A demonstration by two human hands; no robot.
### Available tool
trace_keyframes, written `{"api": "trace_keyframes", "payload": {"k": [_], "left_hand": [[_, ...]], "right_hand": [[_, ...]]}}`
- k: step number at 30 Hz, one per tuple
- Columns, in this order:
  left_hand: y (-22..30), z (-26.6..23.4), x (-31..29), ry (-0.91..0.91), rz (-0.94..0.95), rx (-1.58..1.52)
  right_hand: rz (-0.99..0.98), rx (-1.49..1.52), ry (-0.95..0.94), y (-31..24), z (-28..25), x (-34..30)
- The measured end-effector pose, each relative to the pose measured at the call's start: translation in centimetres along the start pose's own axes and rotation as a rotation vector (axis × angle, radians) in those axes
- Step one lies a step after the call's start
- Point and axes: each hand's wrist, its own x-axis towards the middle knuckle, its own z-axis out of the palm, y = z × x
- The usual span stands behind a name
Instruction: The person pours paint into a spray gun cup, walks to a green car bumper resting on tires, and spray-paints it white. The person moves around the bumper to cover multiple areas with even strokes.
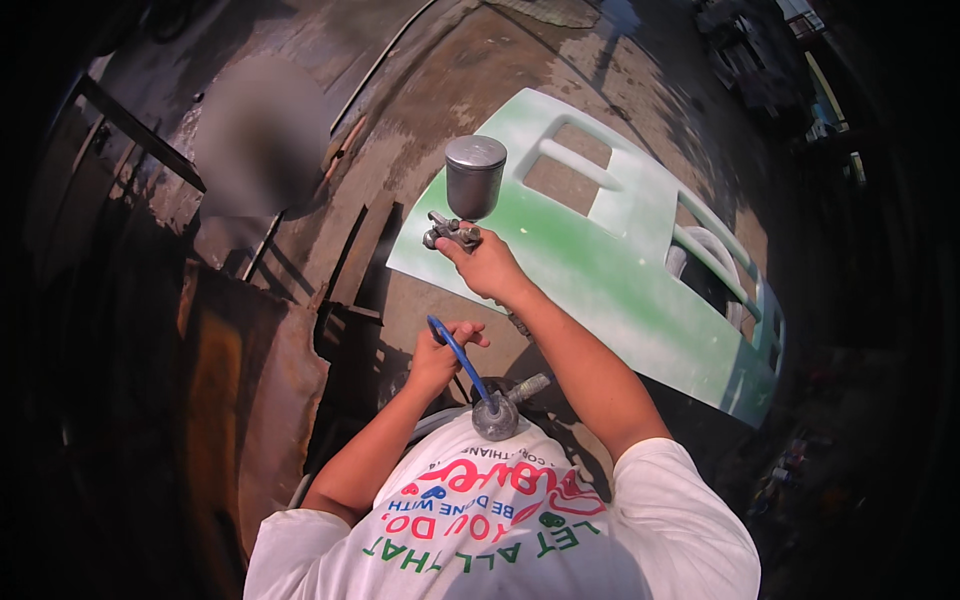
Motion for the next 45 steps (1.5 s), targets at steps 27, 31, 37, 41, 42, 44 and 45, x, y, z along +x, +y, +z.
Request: {"api": "trace_keyframes", "payload": {"k": [27, 31, 37, 41, 42, 44, 45], "left_hand": [[-0.7, -0.5, -4.3, -0.082, -0.127, 0.166], [-1.4, 1.6, -4.5, -0.115, -0.122, 0.181], [-3.0, 5.7, -5.4, -0.122, -0.050, 0.232], [-4.0, 10.3, -6.9, -0.035, 0.015, 0.276], [-4.3, 11.7, -7.5, 0.005, 0.052, 0.272], [-5.3, 14.9, -8.4, 0.088, 0.135, 0.249], [-6.2, 16.1, -8.7, 0.102, 0.156, 0.236]], "right_hand": [[0.180, 0.015, -0.120, 3.0, -9.4, -4.5], [0.070, -0.029, -0.003, 5.6, -11.9, -4.5], [-0.034, 0.058, 0.332, 8.5, -17.4, -0.8], [-0.200, 0.094, 0.567, 11.8, -19.8, 1.2], [-0.195, 0.093, 0.570, 12.4, -19.7, 0.9], [-0.194, 0.075, 0.568, 12.7, -19.7, -0.2], [-0.191, 0.086, 0.528, 13.3, -19.8, -0.5]]}}
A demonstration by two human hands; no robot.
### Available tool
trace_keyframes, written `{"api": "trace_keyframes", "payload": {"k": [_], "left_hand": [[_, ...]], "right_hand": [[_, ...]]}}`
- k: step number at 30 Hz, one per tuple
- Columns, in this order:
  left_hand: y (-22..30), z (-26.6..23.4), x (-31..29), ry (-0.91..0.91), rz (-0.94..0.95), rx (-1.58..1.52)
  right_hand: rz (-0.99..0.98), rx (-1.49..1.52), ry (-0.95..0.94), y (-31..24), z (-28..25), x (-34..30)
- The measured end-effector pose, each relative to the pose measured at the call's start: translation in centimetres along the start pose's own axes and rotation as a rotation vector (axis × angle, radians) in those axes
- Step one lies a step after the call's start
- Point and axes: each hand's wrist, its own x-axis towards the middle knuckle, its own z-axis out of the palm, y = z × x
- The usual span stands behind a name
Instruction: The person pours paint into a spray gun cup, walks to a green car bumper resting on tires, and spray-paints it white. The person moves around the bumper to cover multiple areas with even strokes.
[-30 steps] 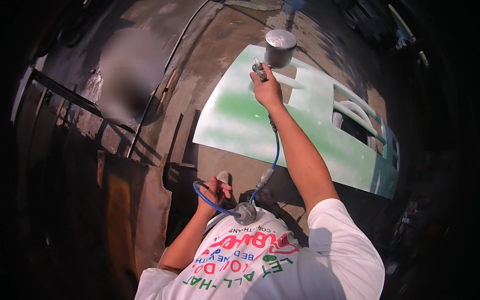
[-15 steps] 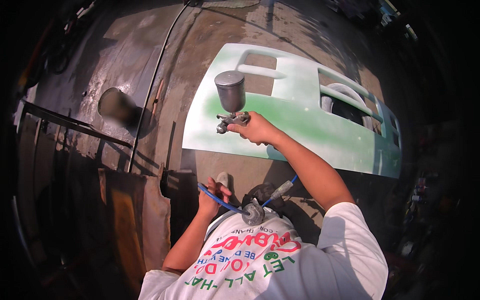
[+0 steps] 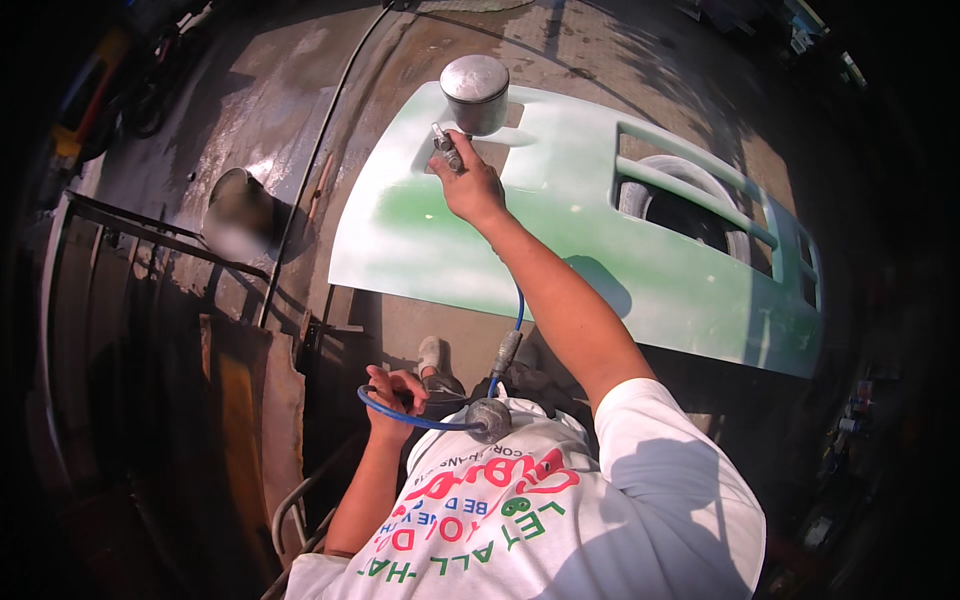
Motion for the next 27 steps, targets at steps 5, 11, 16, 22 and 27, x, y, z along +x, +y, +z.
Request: {"api": "trace_keyframes", "payload": {"k": [5, 11, 16, 22, 27], "left_hand": [[-1.8, 5.5, -2.0, 0.054, 0.060, -0.018], [-4.0, 8.3, -4.1, 0.081, 0.086, -0.093], [-5.5, 7.7, -4.3, 0.052, 0.088, -0.186], [-4.5, 6.9, -4.7, -0.012, 0.102, -0.189], [-6.1, 5.5, -4.9, -0.029, 0.117, -0.207]], "right_hand": [[-0.076, 0.162, -0.348, 4.0, -0.7, -3.4], [0.221, -0.007, -0.776, 1.4, -5.4, -6.5], [0.098, -0.012, -0.488, 2.1, -6.0, -3.9], [0.003, -0.039, -0.066, 4.6, -5.8, 0.5], [0.003, -0.055, -0.015, 3.7, -4.9, -2.3]]}}
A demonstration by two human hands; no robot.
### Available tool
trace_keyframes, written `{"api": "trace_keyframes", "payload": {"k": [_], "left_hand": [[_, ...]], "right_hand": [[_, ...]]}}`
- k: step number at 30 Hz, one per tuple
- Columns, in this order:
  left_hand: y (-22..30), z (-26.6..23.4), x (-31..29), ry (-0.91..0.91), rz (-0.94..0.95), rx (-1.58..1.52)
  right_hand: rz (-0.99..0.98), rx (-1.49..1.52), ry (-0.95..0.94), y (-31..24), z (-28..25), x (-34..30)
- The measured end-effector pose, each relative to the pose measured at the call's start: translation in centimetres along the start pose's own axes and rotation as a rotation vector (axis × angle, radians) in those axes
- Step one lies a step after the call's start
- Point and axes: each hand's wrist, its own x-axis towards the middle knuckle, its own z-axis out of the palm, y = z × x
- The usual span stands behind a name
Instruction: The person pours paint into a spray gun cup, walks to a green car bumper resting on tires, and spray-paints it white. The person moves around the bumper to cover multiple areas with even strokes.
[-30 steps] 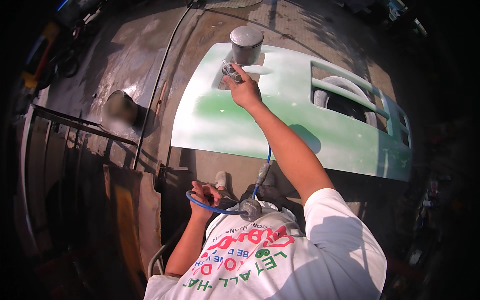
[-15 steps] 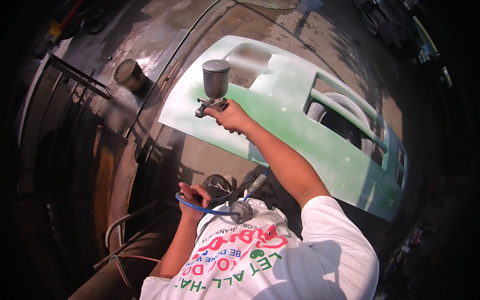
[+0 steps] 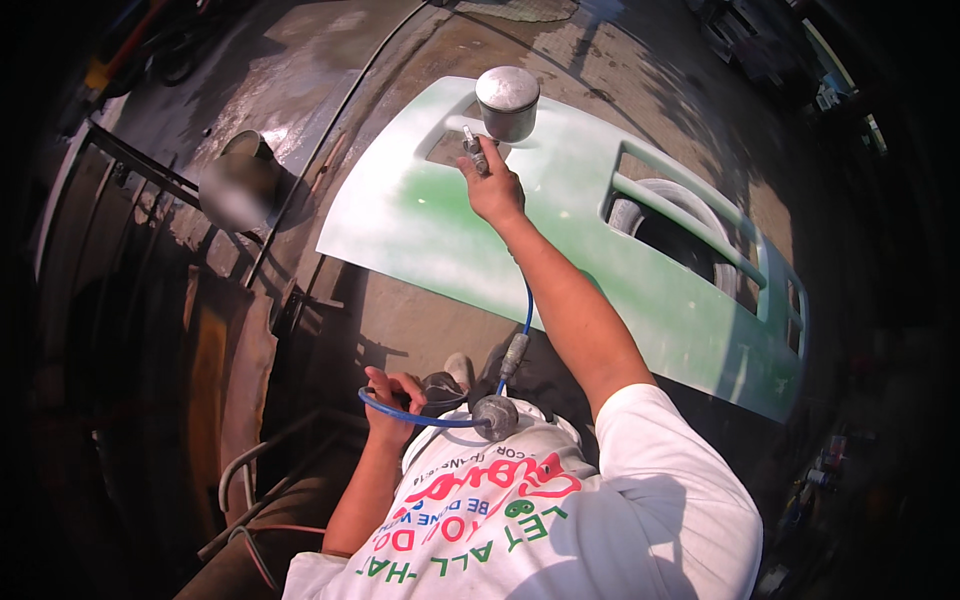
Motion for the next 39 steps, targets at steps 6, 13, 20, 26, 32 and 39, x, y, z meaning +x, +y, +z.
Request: {"api": "trace_keyframes", "payload": {"k": [6, 13, 20, 26, 32, 39], "left_hand": [[0.5, -0.7, 0.5, -0.057, -0.095, 0.001], [0.2, 0.2, 1.1, -0.084, -0.107, -0.063], [-0.4, 1.3, 0.6, -0.098, -0.115, -0.036], [-0.8, 2.0, 0.3, -0.125, -0.112, 0.039], [-1.8, 3.4, 0.3, -0.114, -0.113, -0.020], [-2.8, 5.4, -0.1, -0.106, -0.158, 0.030]], "right_hand": [[-0.110, 0.135, -0.287, 0.9, -0.5, -6.5], [0.251, -0.014, -0.623, -1.9, -5.1, -8.6], [0.074, 0.039, -0.229, 1.7, -6.2, -2.7], [-0.063, -0.016, -0.002, 3.2, -6.1, -2.2], [-0.041, 0.087, -0.349, 2.7, -7.0, -8.3], [0.311, -0.026, -0.722, 2.1, -10.8, -11.1]]}}
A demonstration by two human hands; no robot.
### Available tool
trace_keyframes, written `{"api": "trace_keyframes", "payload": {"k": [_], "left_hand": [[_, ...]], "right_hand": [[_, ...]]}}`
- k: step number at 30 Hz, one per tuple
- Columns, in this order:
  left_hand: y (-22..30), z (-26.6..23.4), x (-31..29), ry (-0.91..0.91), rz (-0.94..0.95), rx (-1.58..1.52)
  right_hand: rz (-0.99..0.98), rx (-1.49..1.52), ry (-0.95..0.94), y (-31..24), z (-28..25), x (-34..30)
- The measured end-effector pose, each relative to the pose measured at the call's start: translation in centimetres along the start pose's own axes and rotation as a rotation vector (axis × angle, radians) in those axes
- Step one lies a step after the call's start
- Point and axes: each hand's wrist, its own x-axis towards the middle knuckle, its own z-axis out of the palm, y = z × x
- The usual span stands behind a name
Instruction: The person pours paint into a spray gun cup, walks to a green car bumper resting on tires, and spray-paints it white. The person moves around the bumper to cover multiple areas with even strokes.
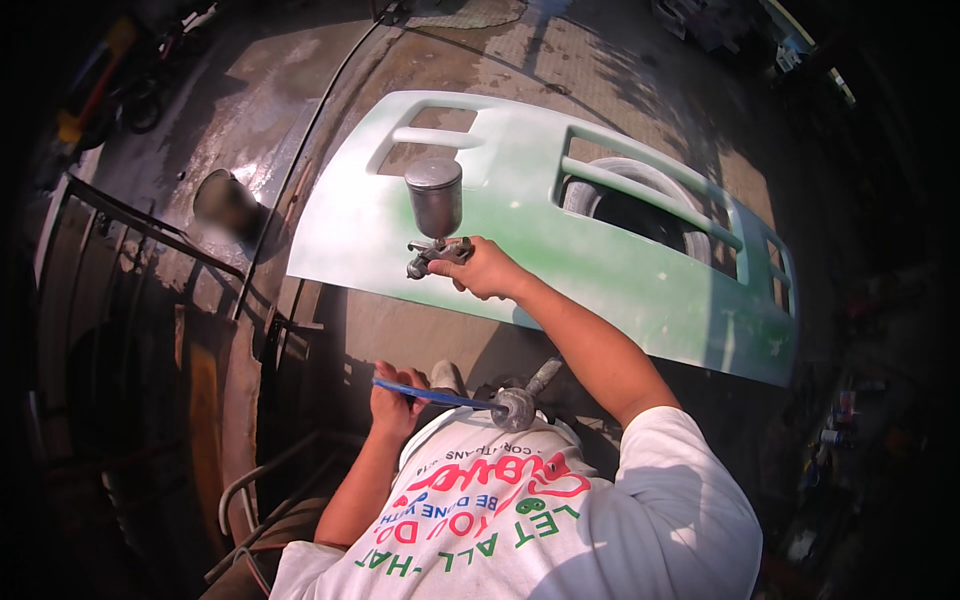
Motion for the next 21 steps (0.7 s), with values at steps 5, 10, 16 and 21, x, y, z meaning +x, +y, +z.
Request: {"api": "trace_keyframes", "payload": {"k": [5, 10, 16, 21], "left_hand": [[-1.8, 2.7, -0.2, -0.039, 0.020, 0.014], [-2.8, 4.8, -0.9, -0.010, 0.045, 0.006], [-4.1, 6.7, -1.4, 0.005, 0.079, -0.013], [-5.1, 7.2, -1.7, 0.016, 0.068, 0.014]], "right_hand": [[-0.263, 0.004, 0.304, 4.0, -4.1, 3.0], [-0.351, -0.019, 0.599, 4.7, -7.9, 5.7], [-0.354, -0.022, 0.571, 5.5, -6.8, 3.1], [-0.550, 0.095, 0.363, 9.2, -3.9, 0.3]]}}
